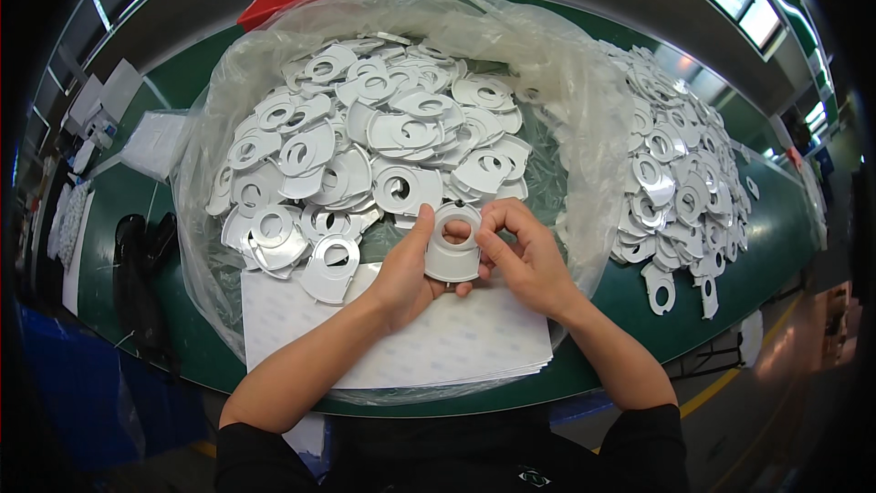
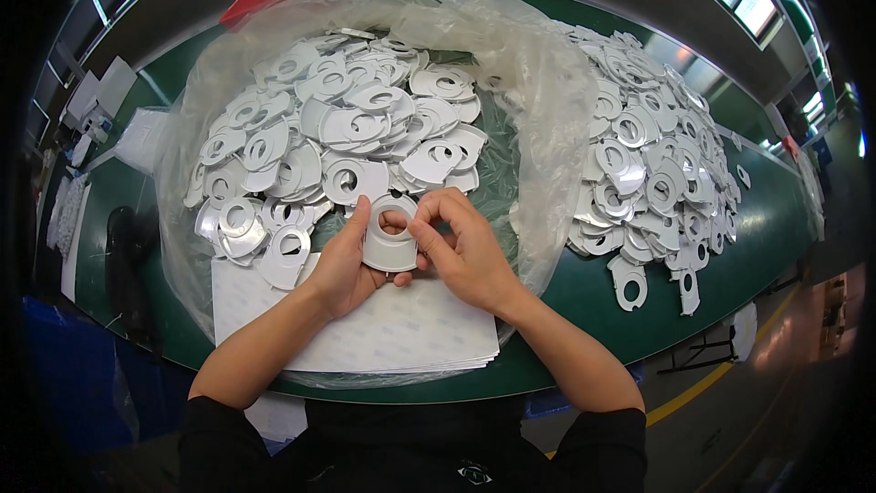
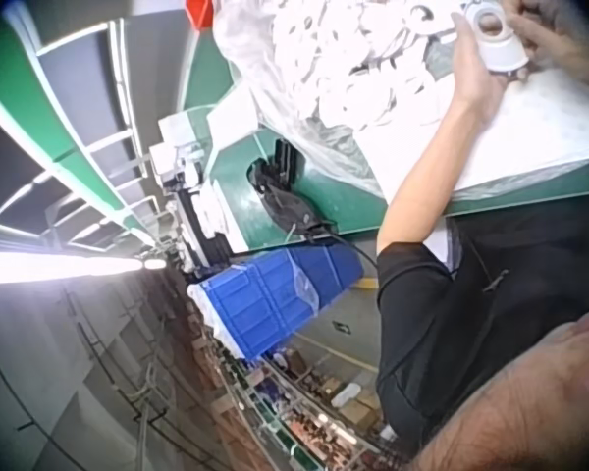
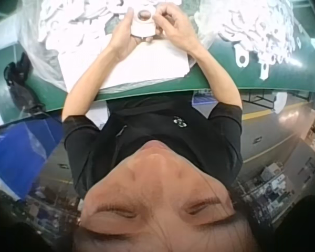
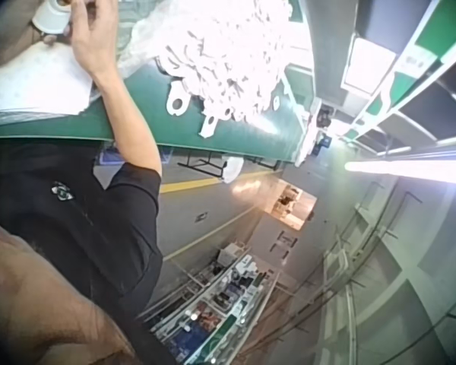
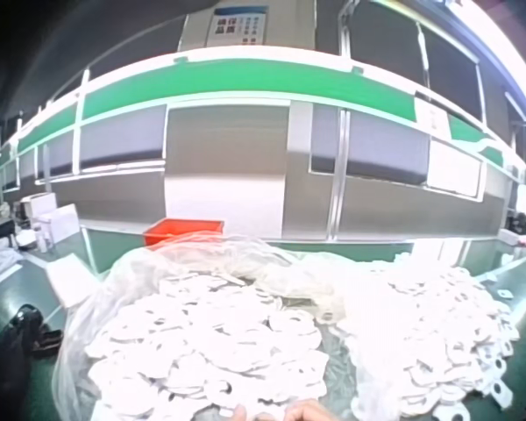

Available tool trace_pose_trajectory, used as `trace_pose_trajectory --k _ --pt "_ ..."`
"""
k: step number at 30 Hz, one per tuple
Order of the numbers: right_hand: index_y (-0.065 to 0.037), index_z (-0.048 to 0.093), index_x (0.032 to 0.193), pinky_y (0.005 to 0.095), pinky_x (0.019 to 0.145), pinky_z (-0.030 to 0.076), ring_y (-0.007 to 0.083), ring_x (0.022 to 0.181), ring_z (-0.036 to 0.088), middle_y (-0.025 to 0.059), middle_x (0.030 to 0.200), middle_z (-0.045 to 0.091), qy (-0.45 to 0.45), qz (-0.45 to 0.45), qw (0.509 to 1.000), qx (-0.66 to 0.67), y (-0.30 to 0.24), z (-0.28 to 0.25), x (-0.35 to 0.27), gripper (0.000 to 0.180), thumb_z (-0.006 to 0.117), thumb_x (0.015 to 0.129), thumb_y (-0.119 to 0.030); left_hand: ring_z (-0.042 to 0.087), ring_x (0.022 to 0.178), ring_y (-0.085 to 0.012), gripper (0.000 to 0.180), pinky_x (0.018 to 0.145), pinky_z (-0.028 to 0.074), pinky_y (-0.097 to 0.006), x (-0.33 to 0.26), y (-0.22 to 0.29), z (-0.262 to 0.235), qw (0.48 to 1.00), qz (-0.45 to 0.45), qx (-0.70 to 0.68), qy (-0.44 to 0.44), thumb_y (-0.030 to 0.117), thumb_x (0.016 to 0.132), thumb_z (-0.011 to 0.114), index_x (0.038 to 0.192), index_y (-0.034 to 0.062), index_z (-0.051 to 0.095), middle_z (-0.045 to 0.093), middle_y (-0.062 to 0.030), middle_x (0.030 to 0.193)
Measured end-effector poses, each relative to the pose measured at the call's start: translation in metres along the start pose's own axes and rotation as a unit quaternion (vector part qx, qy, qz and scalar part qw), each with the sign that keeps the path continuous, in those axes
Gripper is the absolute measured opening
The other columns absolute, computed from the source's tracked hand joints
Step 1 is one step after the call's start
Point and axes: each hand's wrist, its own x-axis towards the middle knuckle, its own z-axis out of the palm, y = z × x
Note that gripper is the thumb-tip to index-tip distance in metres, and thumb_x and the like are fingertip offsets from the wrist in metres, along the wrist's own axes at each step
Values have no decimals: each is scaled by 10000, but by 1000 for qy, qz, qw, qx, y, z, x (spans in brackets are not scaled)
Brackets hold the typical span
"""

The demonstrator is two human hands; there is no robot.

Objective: Applying small circular stickers to metal housing components at a factory workbench.

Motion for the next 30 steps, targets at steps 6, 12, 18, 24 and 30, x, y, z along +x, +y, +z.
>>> trace_pose_trajectory --k 6,12,18,24,30 --pt "15 504 894 196 566 470 82 658 534 58 1017 431 -1 -6 1000 1 1 0 0 85 526 920 -63 593 852 -226 572 623 455 -311 1 -2 -4 1000 3 -3 -4 524 977 134 1071 57 452 578 -133 987" --pt "17 505 898 193 565 475 80 659 532 58 1020 432 -1 -4 1000 -4 0 1 0 79 526 918 -56 593 853 -220 574 624 454 -310 1 -1 -2 1000 1 -1 -3 520 979 134 1078 52 451 581 -128 976" --pt "18 510 898 188 560 479 75 658 533 58 1015 439 11 -14 1000 -20 1 2 -1 70 537 909 -46 594 846 -213 579 618 451 -305 1 -1 -1 1000 2 1 -4 523 978 131 1072 55 459 581 -115 970" --pt "15 512 895 190 539 482 74 635 549 54 995 450 23 -24 998 -59 2 4 -1 68 543 906 -46 597 829 -201 583 608 449 -294 1 -1 -3 1000 6 -6 -17 539 972 150 1056 58 470 582 -108 967" --pt "1 525 895 206 506 452 101 613 557 56 908 491 36 -71 987 -142 2 4 -1 60 570 886 -38 593 817 -179 285 581 442 -272 3 -3 -4 998 25 51 -32 334 983 359 1017 75 474 579 -90 941"
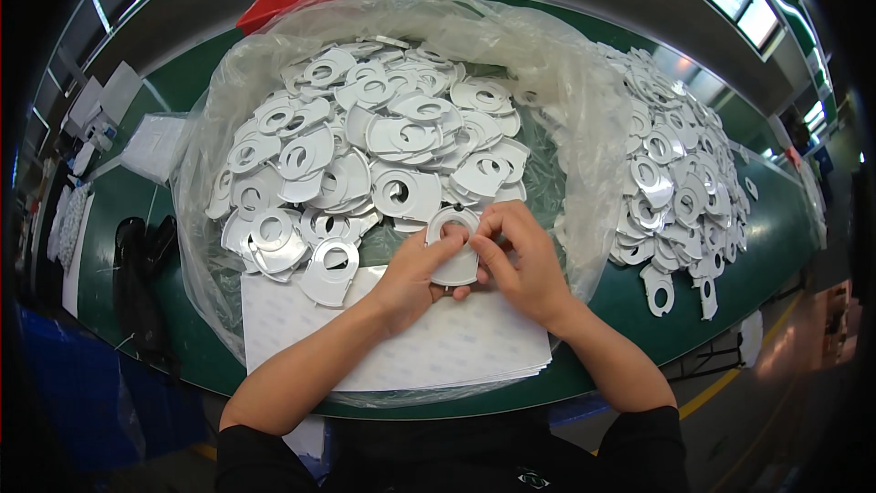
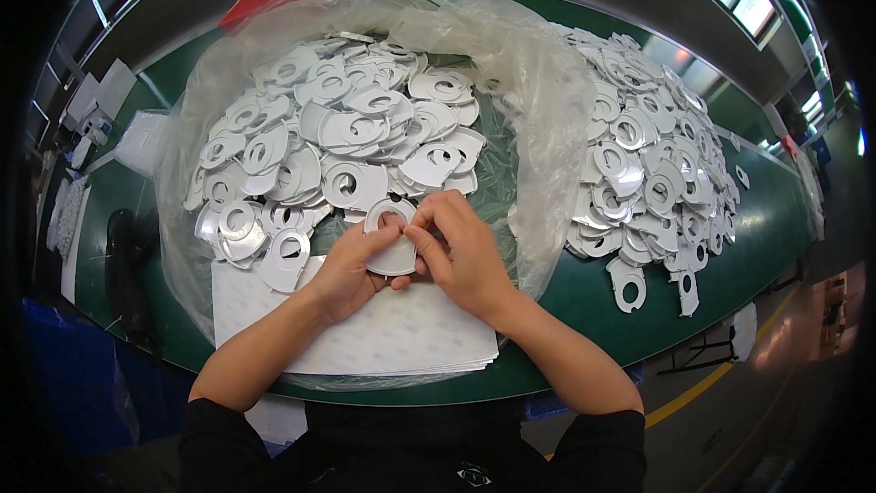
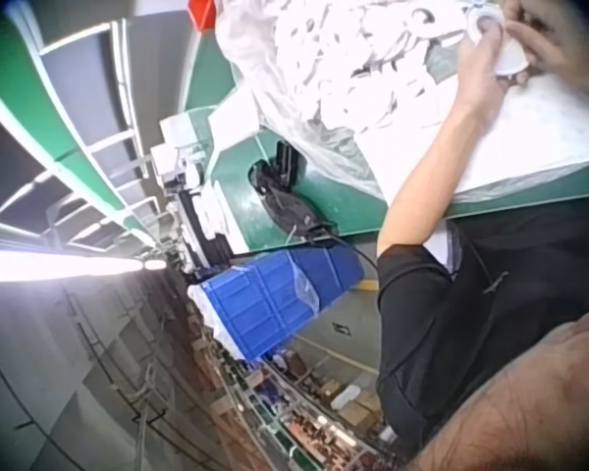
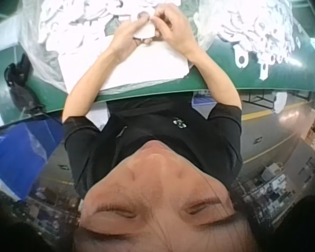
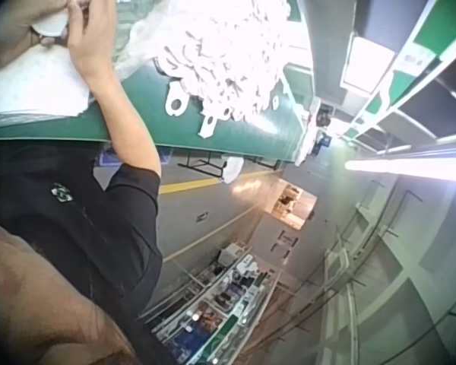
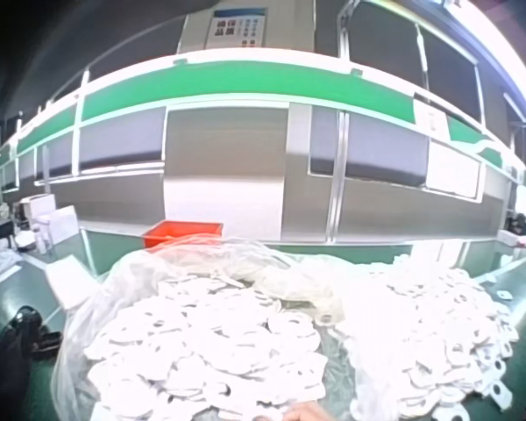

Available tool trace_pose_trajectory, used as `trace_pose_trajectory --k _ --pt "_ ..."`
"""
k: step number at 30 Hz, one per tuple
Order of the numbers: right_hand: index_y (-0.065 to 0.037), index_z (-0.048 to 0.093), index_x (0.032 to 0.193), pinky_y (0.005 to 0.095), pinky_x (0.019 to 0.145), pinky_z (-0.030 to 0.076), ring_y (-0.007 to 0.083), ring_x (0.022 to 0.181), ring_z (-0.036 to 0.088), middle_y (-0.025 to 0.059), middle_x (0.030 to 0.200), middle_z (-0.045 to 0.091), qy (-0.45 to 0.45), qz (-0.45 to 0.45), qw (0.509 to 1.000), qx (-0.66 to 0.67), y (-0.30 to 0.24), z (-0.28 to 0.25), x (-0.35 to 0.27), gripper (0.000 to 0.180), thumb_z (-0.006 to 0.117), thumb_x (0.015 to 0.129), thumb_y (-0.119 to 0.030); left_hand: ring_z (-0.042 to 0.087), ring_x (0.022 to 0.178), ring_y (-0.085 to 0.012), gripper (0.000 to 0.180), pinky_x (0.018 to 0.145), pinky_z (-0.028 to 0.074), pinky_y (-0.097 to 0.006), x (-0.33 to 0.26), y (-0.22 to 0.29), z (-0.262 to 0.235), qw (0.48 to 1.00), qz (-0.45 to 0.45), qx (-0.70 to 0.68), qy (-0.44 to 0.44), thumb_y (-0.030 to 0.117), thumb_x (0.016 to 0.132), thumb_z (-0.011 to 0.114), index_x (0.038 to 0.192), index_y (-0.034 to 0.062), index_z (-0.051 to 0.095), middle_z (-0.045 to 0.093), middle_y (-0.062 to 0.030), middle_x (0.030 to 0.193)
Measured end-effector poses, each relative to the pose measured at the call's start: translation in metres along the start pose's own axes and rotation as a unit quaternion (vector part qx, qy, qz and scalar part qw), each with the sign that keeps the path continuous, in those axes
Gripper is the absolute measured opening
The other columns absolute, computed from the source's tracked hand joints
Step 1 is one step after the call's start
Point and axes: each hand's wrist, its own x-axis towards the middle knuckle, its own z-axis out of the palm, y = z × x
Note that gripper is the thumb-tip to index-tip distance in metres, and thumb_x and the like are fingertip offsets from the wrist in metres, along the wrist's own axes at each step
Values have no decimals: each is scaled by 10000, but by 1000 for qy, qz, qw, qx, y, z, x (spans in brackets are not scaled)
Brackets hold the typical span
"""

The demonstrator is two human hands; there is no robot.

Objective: Applying small circular stickers to metal housing components at a factory workbench.

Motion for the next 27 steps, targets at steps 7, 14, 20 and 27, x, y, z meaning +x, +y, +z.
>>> trace_pose_trajectory --k 7,14,20,27 --pt "16 578 981 226 511 460 114 686 577 67 914 569 98 -102 979 -149 0 1 0 190 652 833 -78 590 814 -192 134 566 441 -271 -3 1 0 999 3 -21 24 145 919 447 1040 87 454 580 -97 942" --pt "83 600 927 225 560 504 103 617 599 69 764 602 39 143 977 156 -3 -6 4 166 599 815 -39 577 800 -152 195 563 424 -237 -2 -2 2 1000 8 24 -10 162 915 434 1085 68 451 563 -91 939" --pt "35 598 813 195 560 452 66 593 558 40 723 600 51 154 980 116 1 -9 3 114 619 810 -77 562 780 -115 273 551 406 -212 -4 -5 5 986 54 155 -42 268 960 411 1127 53 436 559 -63 916" --pt "-36 509 622 221 463 361 38 515 439 -12 581 543 78 167 983 -11 -17 -4 3 296 702 797 -175 543 694 -81 795 505 379 -198 -6 -5 3 986 5 151 -69 733 849 125 1134 72 463 579 -45 887"
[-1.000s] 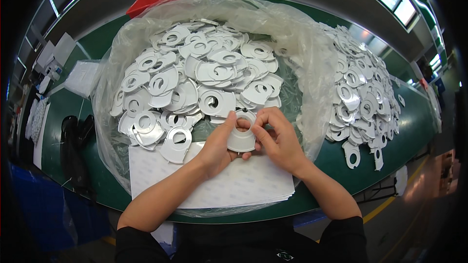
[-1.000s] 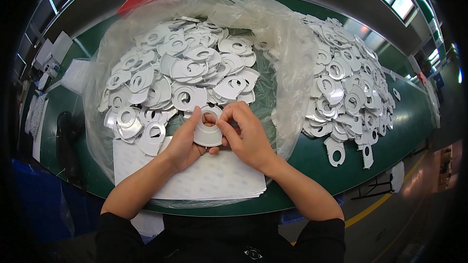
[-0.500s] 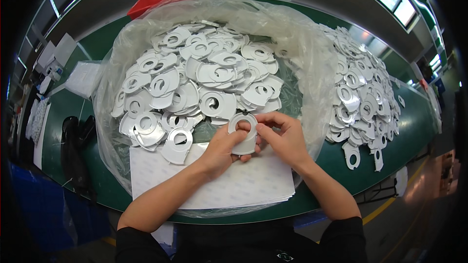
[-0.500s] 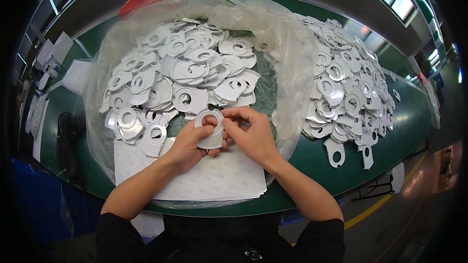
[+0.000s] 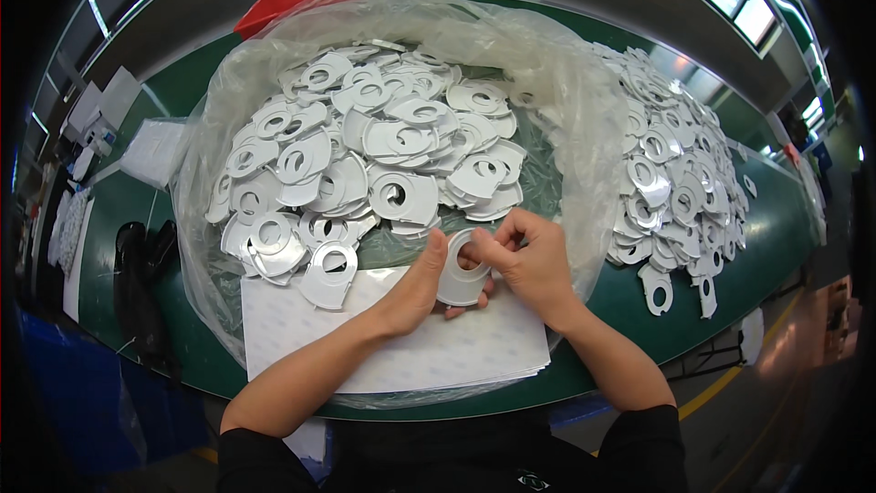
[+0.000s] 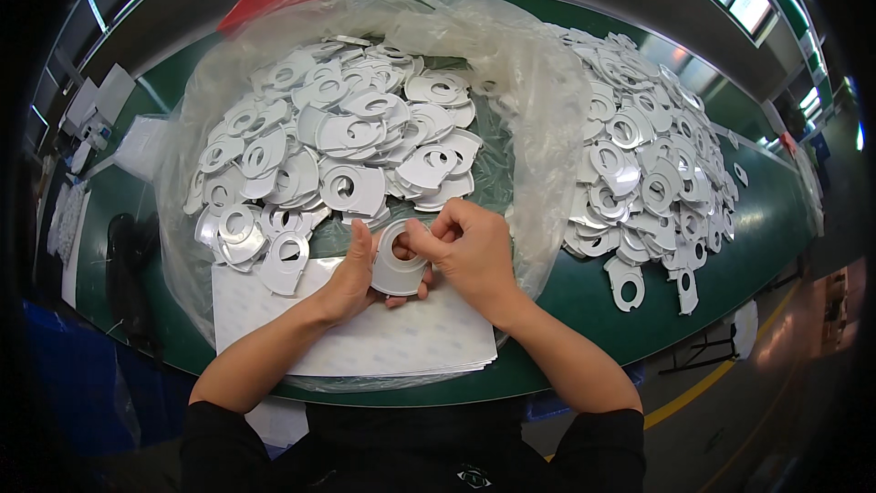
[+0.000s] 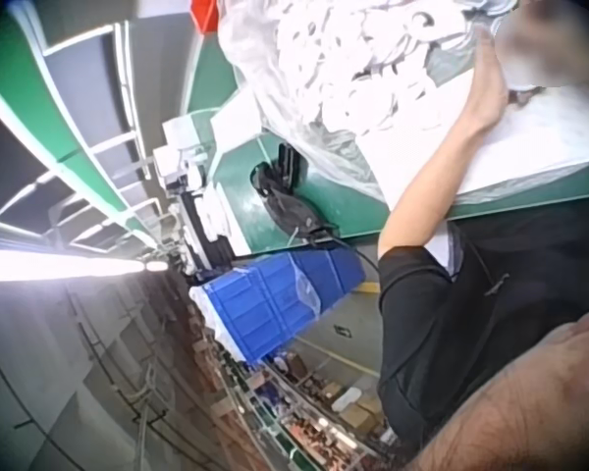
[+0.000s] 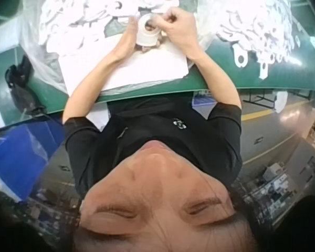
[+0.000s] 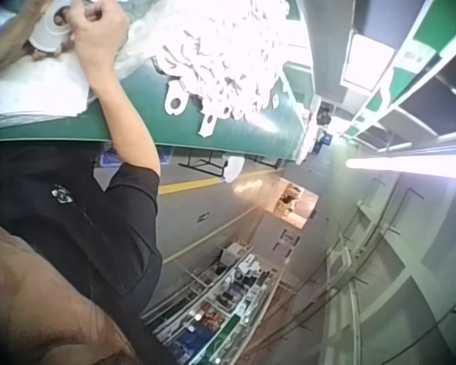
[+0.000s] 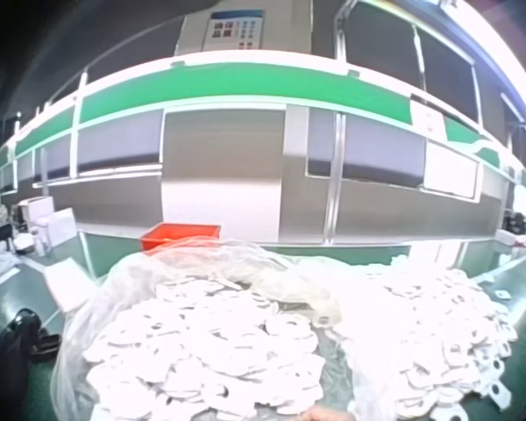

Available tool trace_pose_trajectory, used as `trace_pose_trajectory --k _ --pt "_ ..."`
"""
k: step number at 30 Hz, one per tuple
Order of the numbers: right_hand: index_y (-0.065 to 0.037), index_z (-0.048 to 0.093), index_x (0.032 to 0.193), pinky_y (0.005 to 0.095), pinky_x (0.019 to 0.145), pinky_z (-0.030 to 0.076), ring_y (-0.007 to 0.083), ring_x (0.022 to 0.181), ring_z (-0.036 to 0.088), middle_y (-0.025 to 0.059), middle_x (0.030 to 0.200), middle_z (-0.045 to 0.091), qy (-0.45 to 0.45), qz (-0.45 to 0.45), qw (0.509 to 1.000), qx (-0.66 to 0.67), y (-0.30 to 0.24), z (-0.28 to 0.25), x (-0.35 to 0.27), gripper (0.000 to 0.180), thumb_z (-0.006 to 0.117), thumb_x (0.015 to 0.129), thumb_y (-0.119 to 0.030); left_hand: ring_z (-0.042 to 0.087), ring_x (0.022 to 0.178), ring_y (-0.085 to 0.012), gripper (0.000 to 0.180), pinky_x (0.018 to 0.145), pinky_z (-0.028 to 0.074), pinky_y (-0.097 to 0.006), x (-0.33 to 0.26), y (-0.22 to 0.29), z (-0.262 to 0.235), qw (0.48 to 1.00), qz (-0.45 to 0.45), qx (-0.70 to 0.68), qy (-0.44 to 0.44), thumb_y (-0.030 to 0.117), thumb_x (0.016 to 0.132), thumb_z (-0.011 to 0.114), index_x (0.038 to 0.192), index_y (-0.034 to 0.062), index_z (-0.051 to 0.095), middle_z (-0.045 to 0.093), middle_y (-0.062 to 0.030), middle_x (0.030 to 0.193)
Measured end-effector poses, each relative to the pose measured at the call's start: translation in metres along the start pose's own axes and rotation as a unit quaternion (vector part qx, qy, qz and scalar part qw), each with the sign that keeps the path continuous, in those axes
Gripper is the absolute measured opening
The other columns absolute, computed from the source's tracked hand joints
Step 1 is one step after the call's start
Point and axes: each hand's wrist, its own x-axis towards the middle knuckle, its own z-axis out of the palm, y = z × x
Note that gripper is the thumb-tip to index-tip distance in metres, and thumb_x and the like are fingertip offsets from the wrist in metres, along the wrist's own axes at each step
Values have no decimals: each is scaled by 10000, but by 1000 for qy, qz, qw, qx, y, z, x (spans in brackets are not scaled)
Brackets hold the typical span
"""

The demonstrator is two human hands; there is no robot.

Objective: Applying small circular stickers to metal housing components at a factory workbench.

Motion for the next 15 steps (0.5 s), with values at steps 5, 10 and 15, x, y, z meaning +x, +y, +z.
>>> trace_pose_trajectory --k 5,10,15 --pt "-46 482 607 284 432 384 153 477 534 33 533 497 49 -96 972 -211 1 0 -2 418 781 669 -331 526 639 -86 857 490 365 -195 1 3 -1 999 -14 25 -28 774 808 52 1102 91 477 590 -56 850" --pt "-55 487 625 315 491 415 209 567 549 57 578 504 40 -183 929 -321 -4 -5 -3 428 788 632 -360 600 685 -179 912 431 355 -229 6 -1 -9 999 -46 -14 -3 825 746 44 1008 64 473 582 -97 844" --pt "-17 547 738 301 558 437 211 614 565 100 674 572 -64 -138 971 -186 3 -18 0 285 699 771 -256 562 604 -148 836 423 342 -221 5 7 -4 994 -54 -89 17 784 801 55 936 76 477 595 -106 790"
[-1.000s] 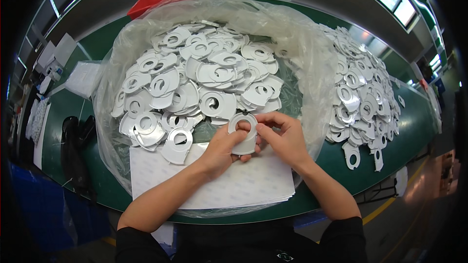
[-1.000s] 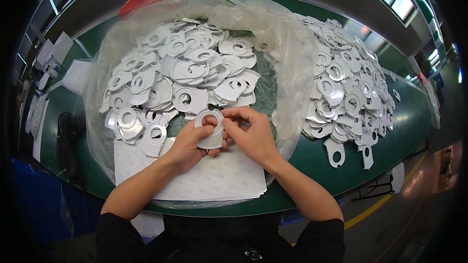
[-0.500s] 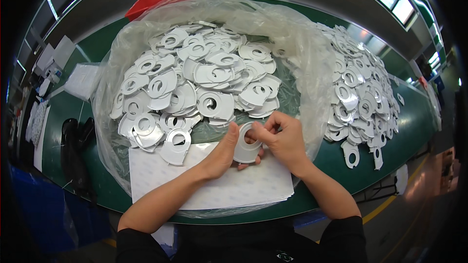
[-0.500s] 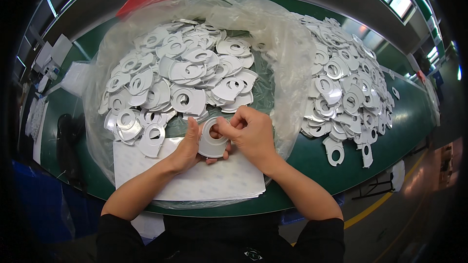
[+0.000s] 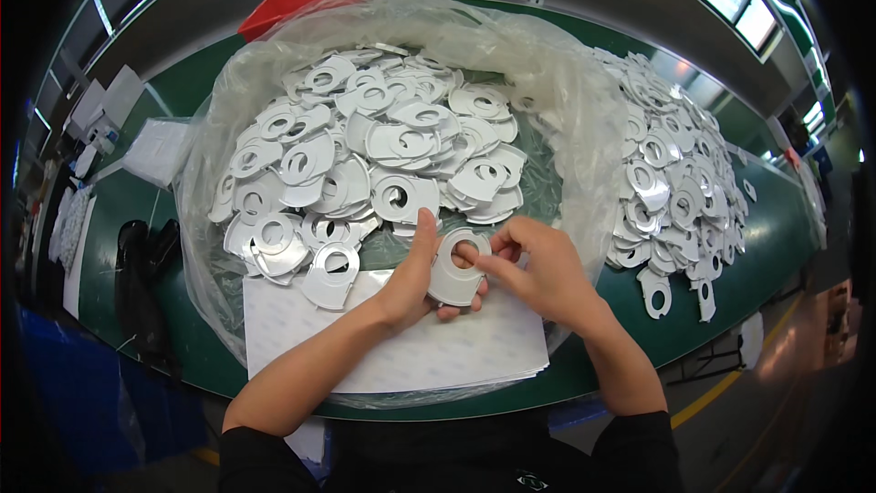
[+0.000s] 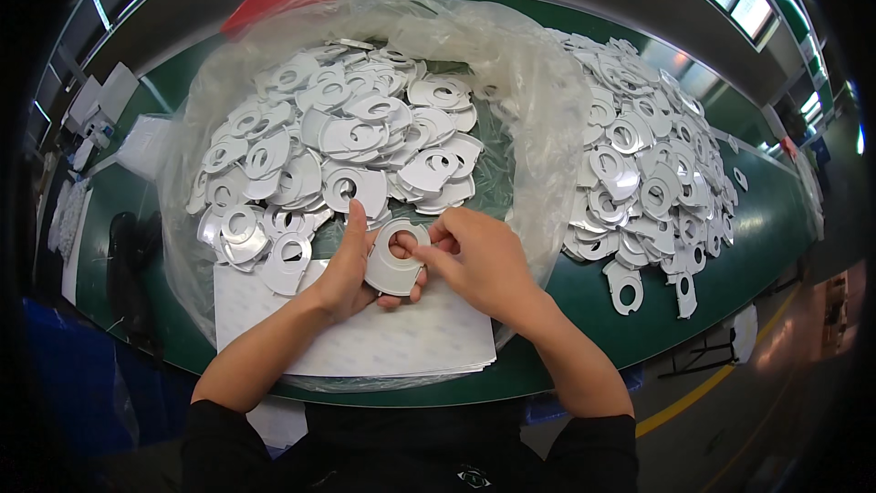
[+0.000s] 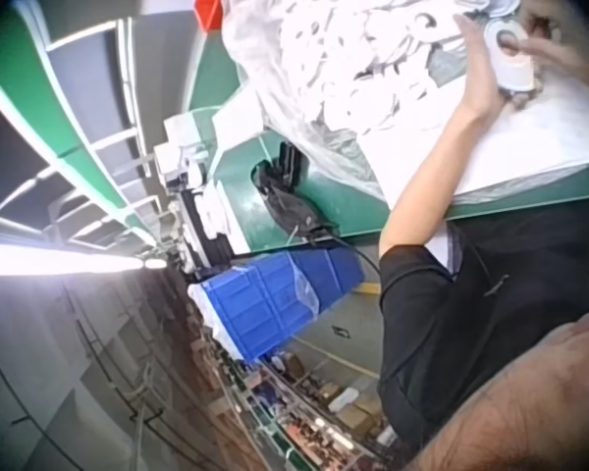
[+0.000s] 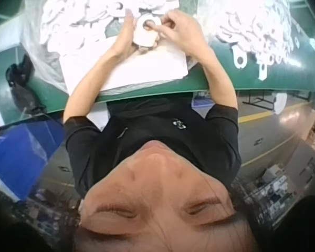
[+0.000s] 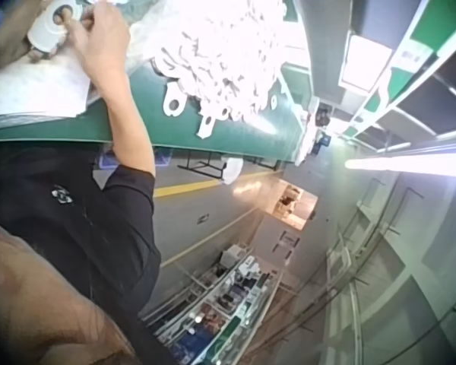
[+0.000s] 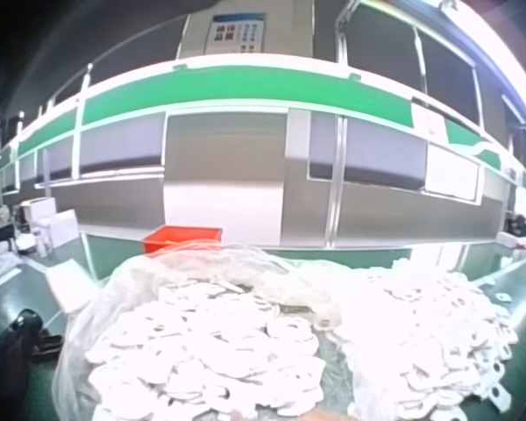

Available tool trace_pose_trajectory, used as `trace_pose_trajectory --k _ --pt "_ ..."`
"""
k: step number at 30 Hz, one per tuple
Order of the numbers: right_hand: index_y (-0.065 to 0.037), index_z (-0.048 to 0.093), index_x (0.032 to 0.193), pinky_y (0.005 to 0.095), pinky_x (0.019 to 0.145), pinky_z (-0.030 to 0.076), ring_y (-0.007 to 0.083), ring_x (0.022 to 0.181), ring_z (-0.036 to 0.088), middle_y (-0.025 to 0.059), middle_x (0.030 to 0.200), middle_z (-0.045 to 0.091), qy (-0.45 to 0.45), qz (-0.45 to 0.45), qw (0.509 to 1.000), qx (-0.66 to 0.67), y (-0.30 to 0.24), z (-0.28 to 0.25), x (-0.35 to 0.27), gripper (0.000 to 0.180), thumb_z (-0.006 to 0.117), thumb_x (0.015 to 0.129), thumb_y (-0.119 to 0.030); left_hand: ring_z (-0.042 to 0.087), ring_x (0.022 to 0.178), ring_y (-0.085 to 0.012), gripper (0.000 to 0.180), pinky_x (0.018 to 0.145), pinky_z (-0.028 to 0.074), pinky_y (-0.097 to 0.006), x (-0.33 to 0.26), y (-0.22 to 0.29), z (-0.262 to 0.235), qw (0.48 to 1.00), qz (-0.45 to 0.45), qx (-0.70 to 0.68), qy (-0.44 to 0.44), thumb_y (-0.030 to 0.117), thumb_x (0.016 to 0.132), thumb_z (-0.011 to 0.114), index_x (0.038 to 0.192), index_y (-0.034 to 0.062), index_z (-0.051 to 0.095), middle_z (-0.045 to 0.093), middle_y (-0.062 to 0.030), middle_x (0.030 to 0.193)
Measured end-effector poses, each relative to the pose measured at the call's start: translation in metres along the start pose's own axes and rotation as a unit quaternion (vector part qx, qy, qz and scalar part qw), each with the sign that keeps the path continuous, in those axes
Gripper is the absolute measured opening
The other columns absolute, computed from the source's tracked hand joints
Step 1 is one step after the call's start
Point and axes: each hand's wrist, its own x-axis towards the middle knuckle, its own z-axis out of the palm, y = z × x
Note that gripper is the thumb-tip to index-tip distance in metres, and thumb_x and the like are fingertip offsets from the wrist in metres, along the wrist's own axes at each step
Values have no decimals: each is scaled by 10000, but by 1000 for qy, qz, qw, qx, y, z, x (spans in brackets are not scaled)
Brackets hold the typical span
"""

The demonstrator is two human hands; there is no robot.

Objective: Applying small circular stickers to metal housing components at a factory workbench.

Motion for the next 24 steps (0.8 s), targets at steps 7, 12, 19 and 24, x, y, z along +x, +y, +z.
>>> trace_pose_trajectory --k 7,12,19,24 --pt "-40 569 814 228 522 403 74 614 512 -6 689 555 -55 97 961 252 15 4 1 152 588 868 -181 608 748 -193 799 495 410 -230 -10 14 7 998 -60 -25 17 748 847 109 1005 64 491 597 -118 859" --pt "-92 567 908 174 537 407 57 637 505 -1 787 579 125 123 855 487 17 -37 9 136 549 914 -226 572 932 -291 549 750 471 -363 -56 56 13 782 128 590 153 433 859 588 1156 -13 470 591 -179 1006" --pt "-35 526 1203 163 638 406 45 790 500 41 1091 579 357 0 761 542 30 -81 13 324 561 910 -171 587 742 -357 560 645 462 -426 -92 66 -15 550 86 783 279 181 597 810 1001 -16 476 591 -183 820" --pt "-54 653 972 222 612 441 88 701 572 0 803 623 -14 -3 987 158 10 -42 4 177 672 809 -120 597 717 -367 589 631 475 -418 -90 66 -19 534 23 792 294 141 535 828 979 -14 473 607 -180 747"
